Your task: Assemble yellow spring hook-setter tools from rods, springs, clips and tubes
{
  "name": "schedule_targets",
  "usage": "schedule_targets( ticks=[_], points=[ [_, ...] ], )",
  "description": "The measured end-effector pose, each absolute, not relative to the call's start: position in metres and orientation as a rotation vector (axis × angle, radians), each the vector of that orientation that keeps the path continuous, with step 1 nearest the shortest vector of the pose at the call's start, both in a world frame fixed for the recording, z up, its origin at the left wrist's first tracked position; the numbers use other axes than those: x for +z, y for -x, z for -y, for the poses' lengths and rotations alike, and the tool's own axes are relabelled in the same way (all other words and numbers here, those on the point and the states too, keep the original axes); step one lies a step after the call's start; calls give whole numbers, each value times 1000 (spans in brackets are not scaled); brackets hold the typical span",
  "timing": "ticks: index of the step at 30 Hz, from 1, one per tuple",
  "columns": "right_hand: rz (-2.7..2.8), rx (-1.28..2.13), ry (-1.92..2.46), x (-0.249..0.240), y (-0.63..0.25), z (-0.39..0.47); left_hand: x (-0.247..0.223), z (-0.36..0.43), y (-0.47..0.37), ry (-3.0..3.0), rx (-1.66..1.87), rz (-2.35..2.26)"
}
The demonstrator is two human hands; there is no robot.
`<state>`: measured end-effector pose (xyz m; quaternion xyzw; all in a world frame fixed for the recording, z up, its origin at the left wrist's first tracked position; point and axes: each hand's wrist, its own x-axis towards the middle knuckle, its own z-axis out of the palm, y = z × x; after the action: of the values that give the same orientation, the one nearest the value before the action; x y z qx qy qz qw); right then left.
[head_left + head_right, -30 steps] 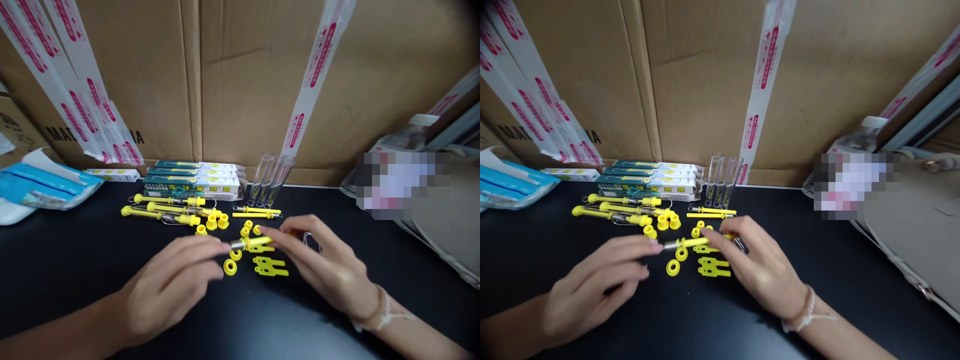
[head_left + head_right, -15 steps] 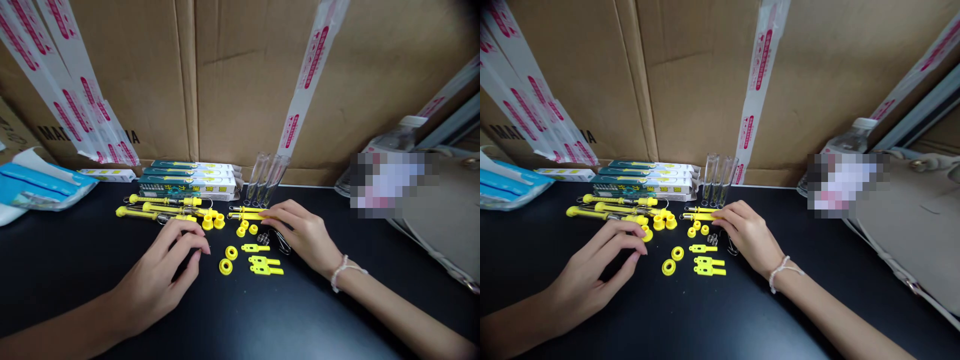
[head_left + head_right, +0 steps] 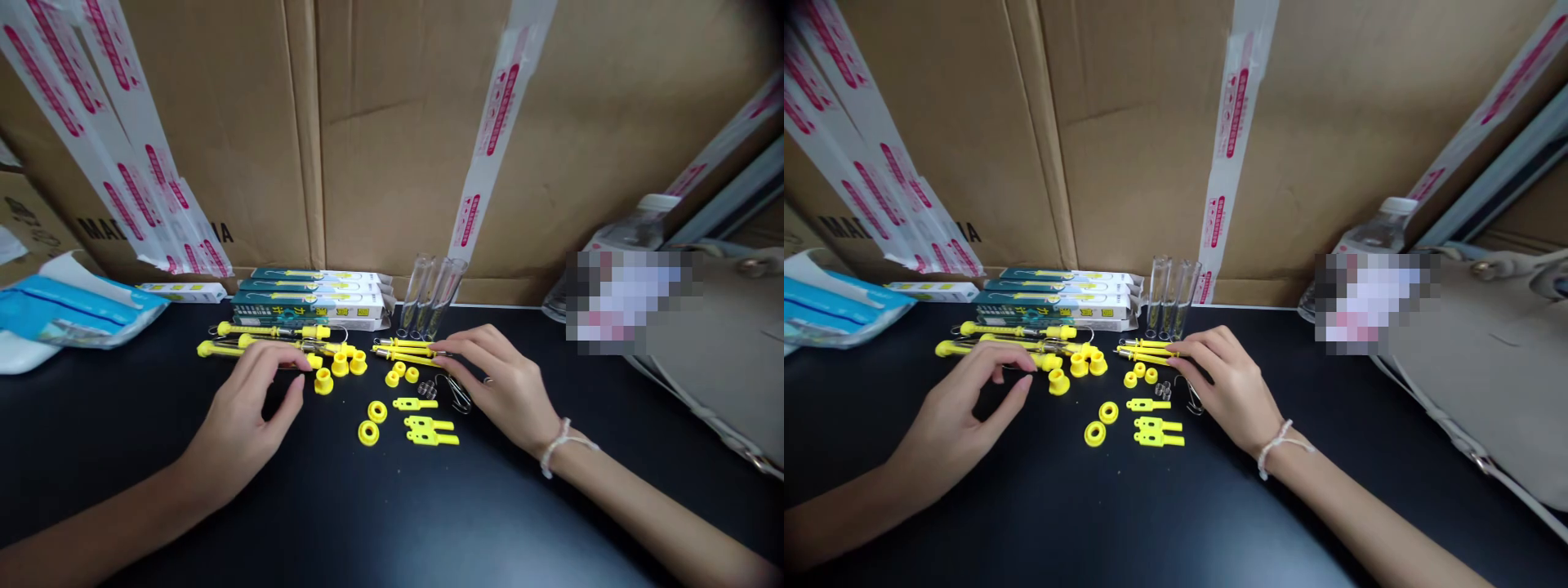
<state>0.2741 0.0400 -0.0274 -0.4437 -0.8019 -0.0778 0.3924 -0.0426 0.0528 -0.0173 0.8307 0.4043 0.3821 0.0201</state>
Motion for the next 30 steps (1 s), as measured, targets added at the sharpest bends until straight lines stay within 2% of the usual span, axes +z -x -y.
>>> schedule_targets(
  ticks=[5, 12, 30],
  points=[
    [1942, -170, 1153, -24, -281, -26, -14, -72, 62, -2902, 1152, -1136],
    [1762, 27, 1362, -28, -280, -25, -22, -87, 74, -2957, 737, -1251],
    [1705, 117, 1387, -25, -277, -22, -22, -86, 77, -2843, 773, -1291]
  ],
)
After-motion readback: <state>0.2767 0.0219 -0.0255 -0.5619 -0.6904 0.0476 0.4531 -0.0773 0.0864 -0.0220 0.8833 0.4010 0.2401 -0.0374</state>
